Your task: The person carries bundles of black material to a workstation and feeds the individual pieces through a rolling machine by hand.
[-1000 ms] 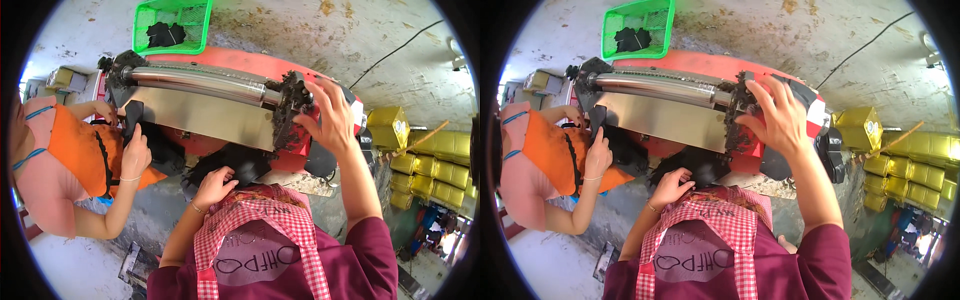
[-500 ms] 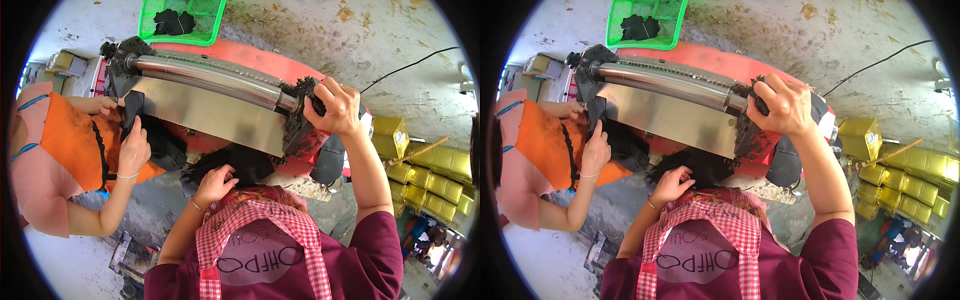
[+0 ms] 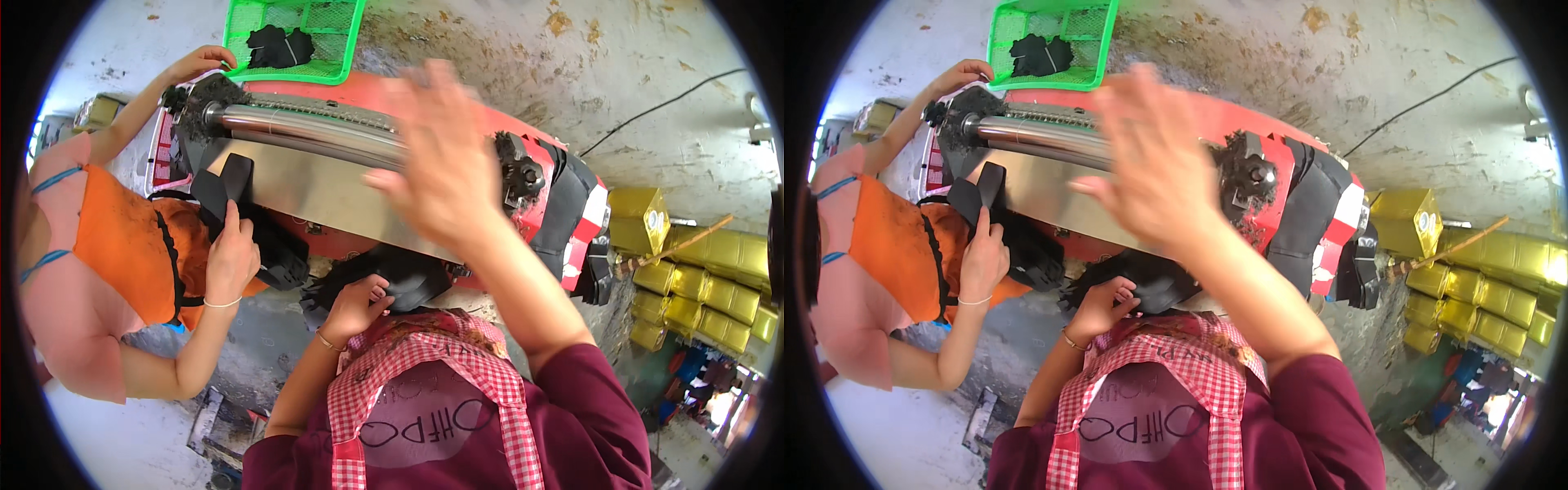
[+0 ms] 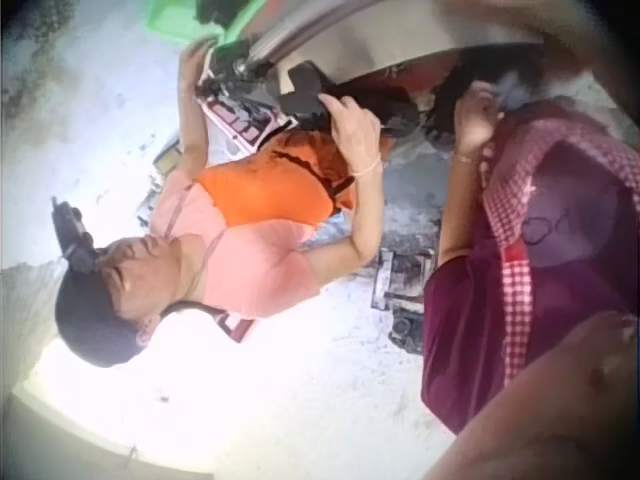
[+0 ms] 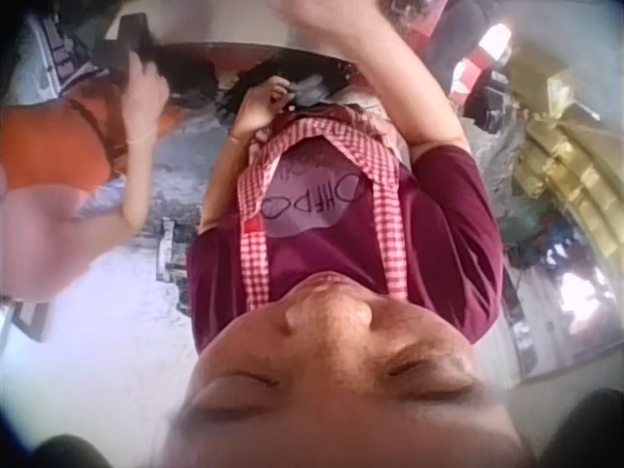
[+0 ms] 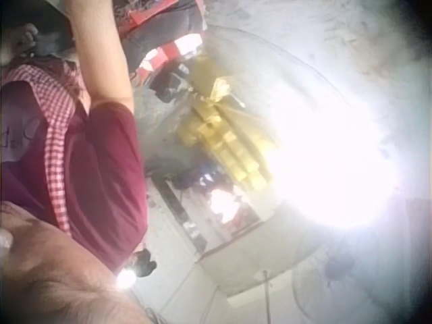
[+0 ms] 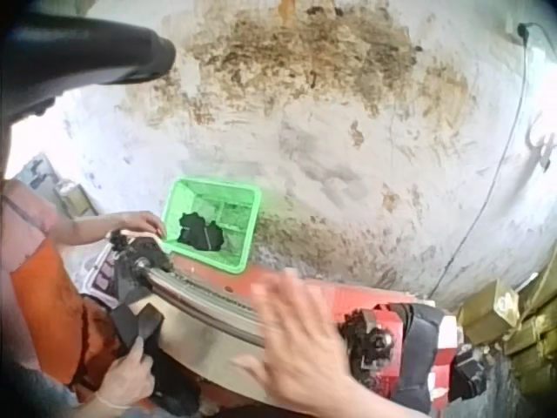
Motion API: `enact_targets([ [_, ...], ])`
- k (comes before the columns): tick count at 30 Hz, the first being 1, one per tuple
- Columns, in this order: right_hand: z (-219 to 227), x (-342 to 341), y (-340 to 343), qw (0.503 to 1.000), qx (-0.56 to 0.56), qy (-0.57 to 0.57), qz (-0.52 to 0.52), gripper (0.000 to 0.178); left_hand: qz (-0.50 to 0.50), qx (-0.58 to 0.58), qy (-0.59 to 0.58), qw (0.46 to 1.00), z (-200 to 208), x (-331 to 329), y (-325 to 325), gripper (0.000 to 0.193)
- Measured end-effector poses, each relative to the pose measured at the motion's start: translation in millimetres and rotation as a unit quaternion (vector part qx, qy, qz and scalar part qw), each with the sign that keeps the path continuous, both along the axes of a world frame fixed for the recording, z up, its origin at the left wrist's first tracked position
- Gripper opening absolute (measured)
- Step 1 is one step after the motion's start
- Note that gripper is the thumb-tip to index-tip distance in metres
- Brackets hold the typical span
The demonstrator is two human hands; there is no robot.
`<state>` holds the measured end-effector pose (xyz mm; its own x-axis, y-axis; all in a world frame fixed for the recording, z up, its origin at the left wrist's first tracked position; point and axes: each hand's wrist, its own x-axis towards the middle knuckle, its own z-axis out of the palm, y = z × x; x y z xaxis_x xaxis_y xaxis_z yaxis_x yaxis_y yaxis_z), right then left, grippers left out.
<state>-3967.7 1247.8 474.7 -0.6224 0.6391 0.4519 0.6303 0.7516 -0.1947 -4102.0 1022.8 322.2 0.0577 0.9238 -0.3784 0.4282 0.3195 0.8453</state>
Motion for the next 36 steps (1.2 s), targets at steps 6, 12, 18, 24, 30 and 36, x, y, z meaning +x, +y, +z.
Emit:
enact_targets([
  [6, -87.3, -95.1, 24.6, 0.994, -0.083, 0.042, -0.058, 0.080, -0.015, 0.030, 0.027, 0.999, 5.5, -3.2, 20.0, 0.031],
  [12, -93.4, -63.5, 11.8, 0.991, -0.071, 0.042, -0.103, 0.075, 0.003, 0.044, 0.010, 0.999, 5.8, -7.1, 27.7, 0.031],
  [18, -89.2, -42.6, 10.6, 0.987, -0.082, 0.045, -0.130, 0.069, 0.002, 0.053, 0.023, 0.998, 7.9, -5.6, 35.2, 0.029],
  [24, -94.3, -29.9, 12.0, 0.985, -0.011, 0.072, -0.159, 0.057, 0.016, 0.064, 0.037, 0.997, 4.6, -10.7, 32.9, 0.028],
  [30, -90.2, -22.7, 12.8, 0.978, -0.069, 0.070, -0.182, 0.066, 0.075, 0.044, 0.072, 0.994, 11.8, -24.9, 23.5, 0.026],
  [36, -95.1, -12.9, 21.6, 0.973, -0.075, 0.034, -0.216, 0.075, 0.014, 0.157, 0.164, 0.974, -1.4, -13.9, 16.1, 0.038],
])
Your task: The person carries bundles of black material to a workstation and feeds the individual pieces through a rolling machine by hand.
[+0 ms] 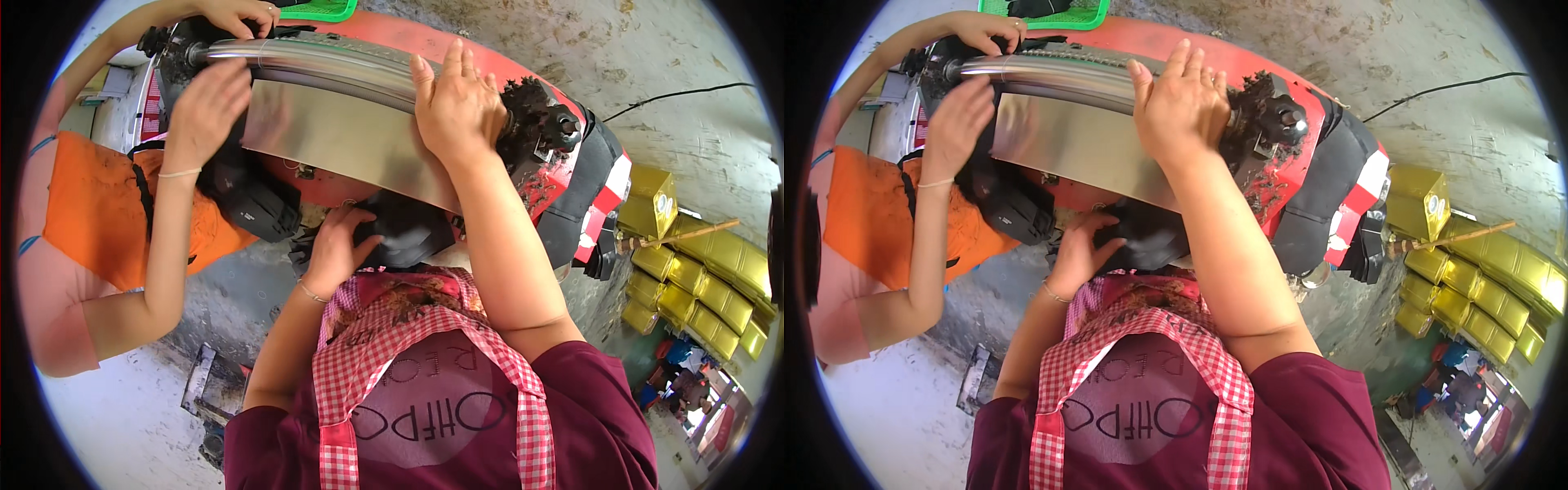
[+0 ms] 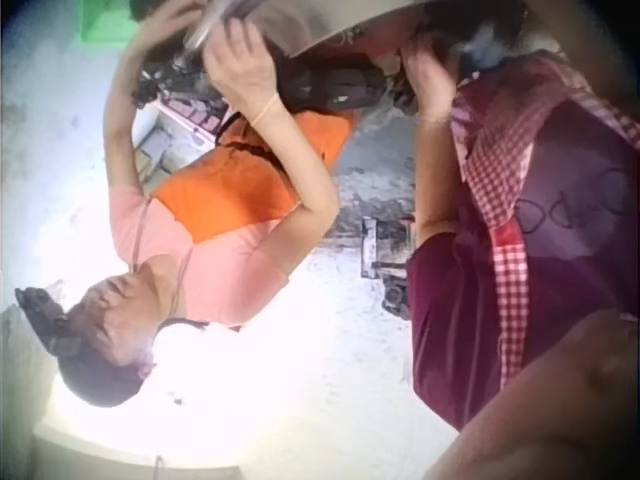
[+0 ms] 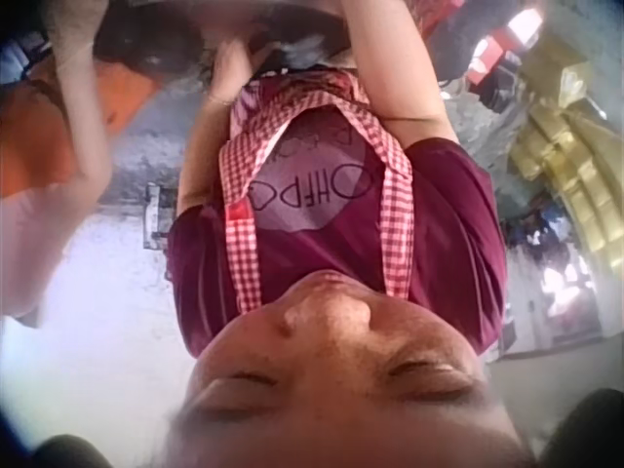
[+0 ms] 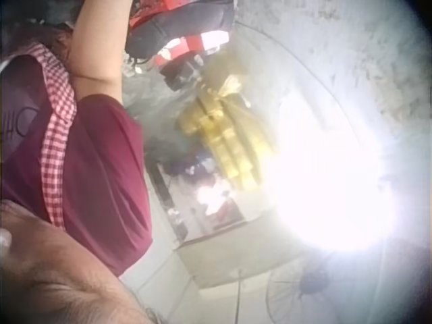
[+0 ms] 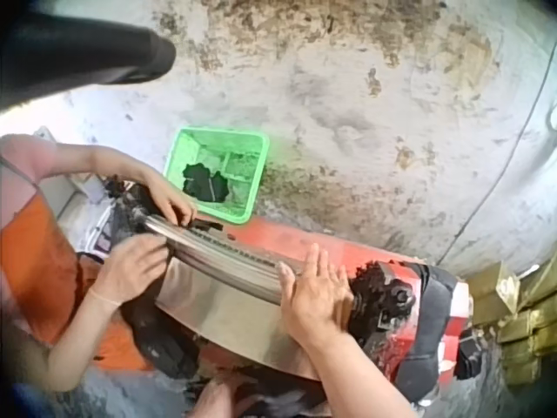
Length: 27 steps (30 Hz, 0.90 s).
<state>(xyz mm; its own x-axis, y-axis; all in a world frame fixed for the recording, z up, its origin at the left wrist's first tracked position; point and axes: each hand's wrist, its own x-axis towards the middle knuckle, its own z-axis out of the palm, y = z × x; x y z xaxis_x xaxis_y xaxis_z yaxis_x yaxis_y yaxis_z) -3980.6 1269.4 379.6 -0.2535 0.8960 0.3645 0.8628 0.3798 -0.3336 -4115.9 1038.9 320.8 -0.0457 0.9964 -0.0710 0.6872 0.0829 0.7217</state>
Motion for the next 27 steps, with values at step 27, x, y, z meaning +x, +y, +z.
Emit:
enact_targets([
  [27, 49.8, -2.3, 158.6, 0.653, -0.590, -0.097, 0.464, 0.032, 0.045, -0.026, -0.289, 0.956, 89.4, -27.6, 52.5, 0.031],
])
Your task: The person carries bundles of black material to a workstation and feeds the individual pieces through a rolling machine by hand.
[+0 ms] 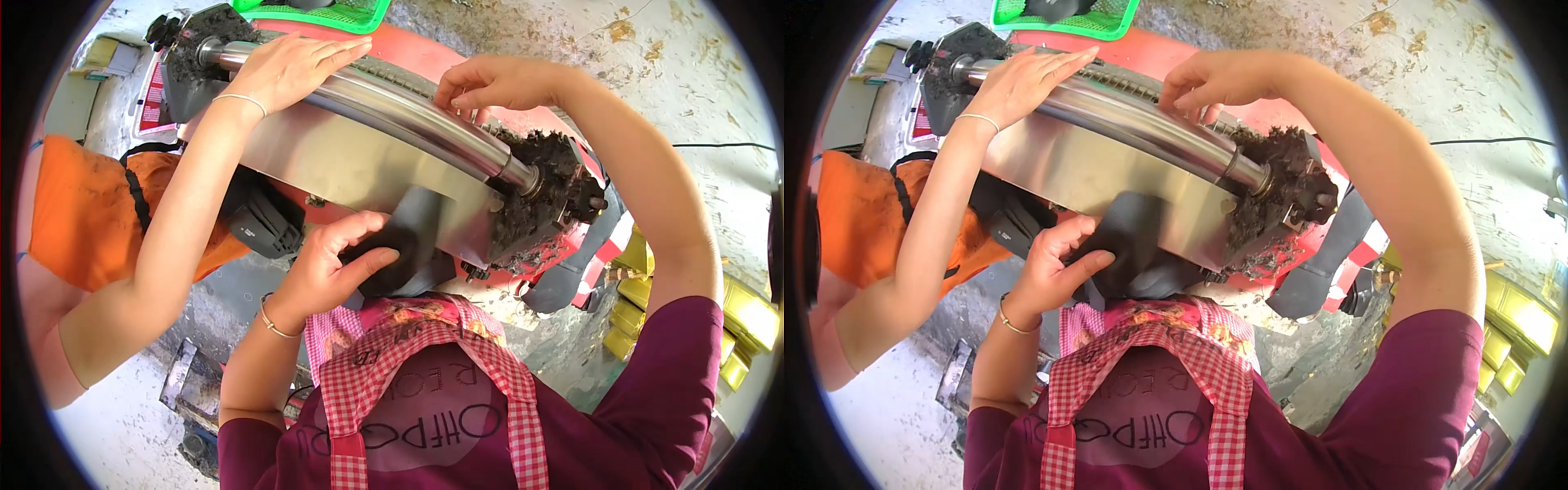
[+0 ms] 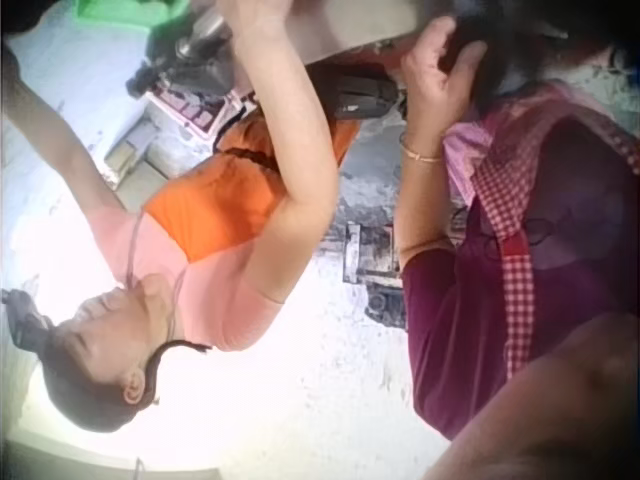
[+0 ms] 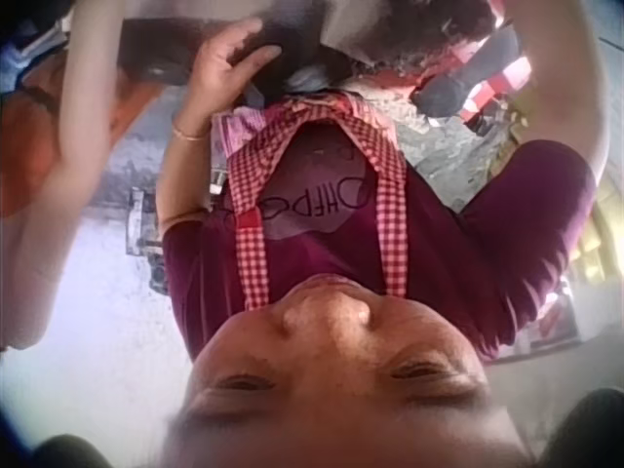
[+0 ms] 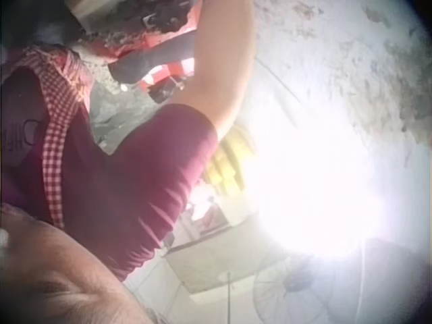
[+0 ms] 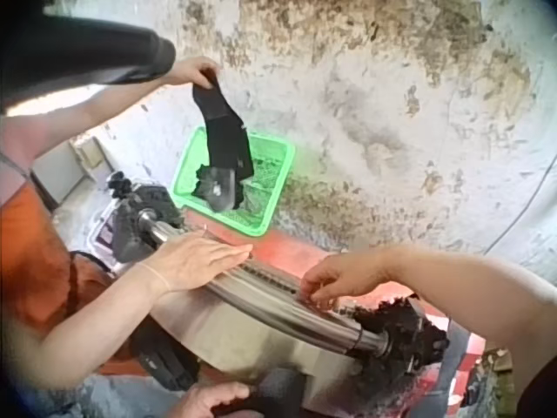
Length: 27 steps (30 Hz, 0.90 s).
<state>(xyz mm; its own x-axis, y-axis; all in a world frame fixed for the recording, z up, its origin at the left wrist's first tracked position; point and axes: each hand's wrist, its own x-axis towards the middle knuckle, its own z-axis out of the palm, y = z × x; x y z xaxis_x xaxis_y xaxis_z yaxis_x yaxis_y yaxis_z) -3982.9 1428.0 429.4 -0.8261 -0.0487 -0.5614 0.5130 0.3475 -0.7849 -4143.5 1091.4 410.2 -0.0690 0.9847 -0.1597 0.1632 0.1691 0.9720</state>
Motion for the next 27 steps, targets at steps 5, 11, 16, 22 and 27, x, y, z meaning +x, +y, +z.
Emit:
enact_targets([
  [5, -13.8, 0.7, -5.0, 0.999, -0.040, 0.014, -0.032, 0.032, 0.044, -0.138, -0.064, 0.987, 1.9, 1.2, 28.1, 0.033],
  [11, -11.1, -7.9, -15.8, 0.999, 0.032, -0.004, -0.021, 0.035, 0.059, -0.085, 0.162, 0.981, -4.6, 11.4, 70.2, 0.045],
  [16, -19.8, -1.1, -5.4, 0.993, 0.049, -0.059, -0.094, 0.036, -0.007, -0.045, 0.150, 0.988, -0.2, -5.0, 46.3, 0.044],
  [22, 23.6, -9.8, 33.5, 0.984, 0.006, 0.091, -0.150, 0.028, -0.025, -0.110, 0.222, 0.968, -47.6, -1.0, -38.0, 0.039],
  [27, 93.5, 19.0, 36.8, 0.959, 0.101, 0.163, -0.208, 0.017, -0.083, -0.012, 0.205, 0.975, -119.0, 5.5, -40.5, 0.031],
])
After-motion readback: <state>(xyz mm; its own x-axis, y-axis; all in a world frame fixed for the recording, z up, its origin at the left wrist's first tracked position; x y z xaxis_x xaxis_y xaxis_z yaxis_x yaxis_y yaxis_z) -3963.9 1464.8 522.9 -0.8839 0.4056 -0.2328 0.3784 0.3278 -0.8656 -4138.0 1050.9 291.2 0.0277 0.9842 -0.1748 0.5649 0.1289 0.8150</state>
